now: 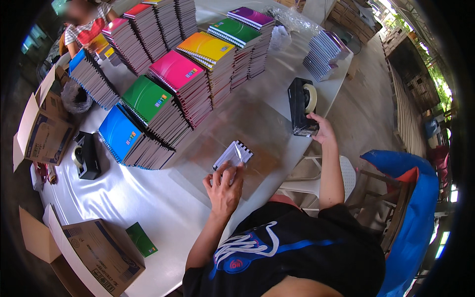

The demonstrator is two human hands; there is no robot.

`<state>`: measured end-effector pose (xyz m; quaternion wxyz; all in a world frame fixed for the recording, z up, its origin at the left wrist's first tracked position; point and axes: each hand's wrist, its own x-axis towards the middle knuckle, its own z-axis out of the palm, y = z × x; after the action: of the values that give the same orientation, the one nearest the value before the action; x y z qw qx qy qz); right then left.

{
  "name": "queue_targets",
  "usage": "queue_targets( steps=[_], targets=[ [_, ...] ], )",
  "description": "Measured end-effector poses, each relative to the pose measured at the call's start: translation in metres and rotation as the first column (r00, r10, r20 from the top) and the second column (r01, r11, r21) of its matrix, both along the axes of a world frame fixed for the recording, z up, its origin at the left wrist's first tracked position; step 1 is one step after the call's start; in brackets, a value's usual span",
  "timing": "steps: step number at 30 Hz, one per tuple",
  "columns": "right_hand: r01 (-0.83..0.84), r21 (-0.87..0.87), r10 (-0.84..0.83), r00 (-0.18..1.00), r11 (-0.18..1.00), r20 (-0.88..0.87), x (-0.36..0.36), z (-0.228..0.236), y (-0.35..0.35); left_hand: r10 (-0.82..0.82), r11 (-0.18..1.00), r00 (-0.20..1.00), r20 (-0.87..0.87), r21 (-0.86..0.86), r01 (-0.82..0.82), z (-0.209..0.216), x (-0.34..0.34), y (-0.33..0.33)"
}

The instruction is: The person selects several spiral-bound notebooks from various stacks on a table and places them into a clear plastic bag. The person then seals the bag using adhesive tape from a dispenser.

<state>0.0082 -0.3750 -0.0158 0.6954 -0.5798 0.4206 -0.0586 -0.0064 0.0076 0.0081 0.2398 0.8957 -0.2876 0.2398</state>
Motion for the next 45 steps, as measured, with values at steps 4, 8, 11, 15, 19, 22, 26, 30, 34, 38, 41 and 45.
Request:
queue_targets(
  steps=[4, 8, 11, 15, 19, 22, 26, 30, 34, 38, 41, 45],
  targets=[
    [0.031, 0.216, -0.09, 0.96, 0.976, 0.266, -0.035, -0.008, 0.007, 0.016, 1.0, 0.999, -0.052, -0.021, -0.017, 0.008, 0.0, 0.003],
    [-0.058, -0.309, 0.086, 0.993, 0.949, 0.076, -0.07, -0.024, 0.018, -0.014, 1.0, 1.0, -0.026, -0.021, 0.014, 0.003, 0.0, 0.003],
    [-0.4, -0.874, -0.296, 0.83, 0.276, -0.473, -0.053, 0.015, 0.072, -0.001, 1.0, 1.0, -0.022, 0.023, 0.002, 0.004, -0.001, 0.007],
    [-0.22, -0.875, -0.046, 0.963, 0.431, -0.264, -0.068, 0.015, 0.05, -0.023, 1.0, 1.0, -0.004, -0.013, 0.022, 0.0, 0.0, 0.003],
    [-0.469, -0.529, 0.587, 0.806, 0.707, 0.07, -0.025, 0.085, 0.159, 0.0, 0.996, 1.0, -0.011, -0.09, -0.001, -0.008, 0.003, 0.003],
    [-0.698, -0.166, 0.717, 0.674, 0.697, 0.179, -0.01, 0.089, 0.203, 0.011, 0.989, 0.999, -0.046, -0.146, -0.017, -0.009, 0.003, 0.0],
    [-0.708, 0.004, 0.698, 0.697, 0.706, 0.164, -0.003, 0.074, 0.228, 0.017, 0.982, 0.998, -0.067, -0.188, -0.029, -0.005, 0.002, 0.0],
    [-0.706, -0.07, 0.708, 0.706, 0.705, 0.006, -0.006, 0.064, 0.226, 0.014, 0.979, 0.999, -0.048, -0.202, -0.023, -0.011, 0.0, 0.001],
    [-0.71, -0.108, 0.709, 0.703, 0.696, -0.053, -0.012, 0.064, 0.226, 0.032, 0.989, 0.998, -0.047, -0.143, -0.039, -0.01, 0.001, 0.0],
    [-0.696, -0.2, 0.707, 0.707, 0.69, -0.021, -0.02, 0.044, 0.221, 0.06, 0.996, 0.998, -0.024, -0.06, -0.061, -0.003, -0.001, 0.0],
    [-0.684, -0.273, 0.712, 0.702, 0.677, 0.01, -0.024, 0.033, 0.221, 0.066, 0.998, 0.997, -0.05, 0.016, -0.065, 0.0, -0.003, 0.0],
    [-0.728, -0.369, 0.738, 0.659, 0.578, -0.145, -0.025, 0.016, 0.213, 0.074, 0.997, 0.95, -0.305, 0.016, -0.072, 0.021, 0.001, -0.001]
  ],
)
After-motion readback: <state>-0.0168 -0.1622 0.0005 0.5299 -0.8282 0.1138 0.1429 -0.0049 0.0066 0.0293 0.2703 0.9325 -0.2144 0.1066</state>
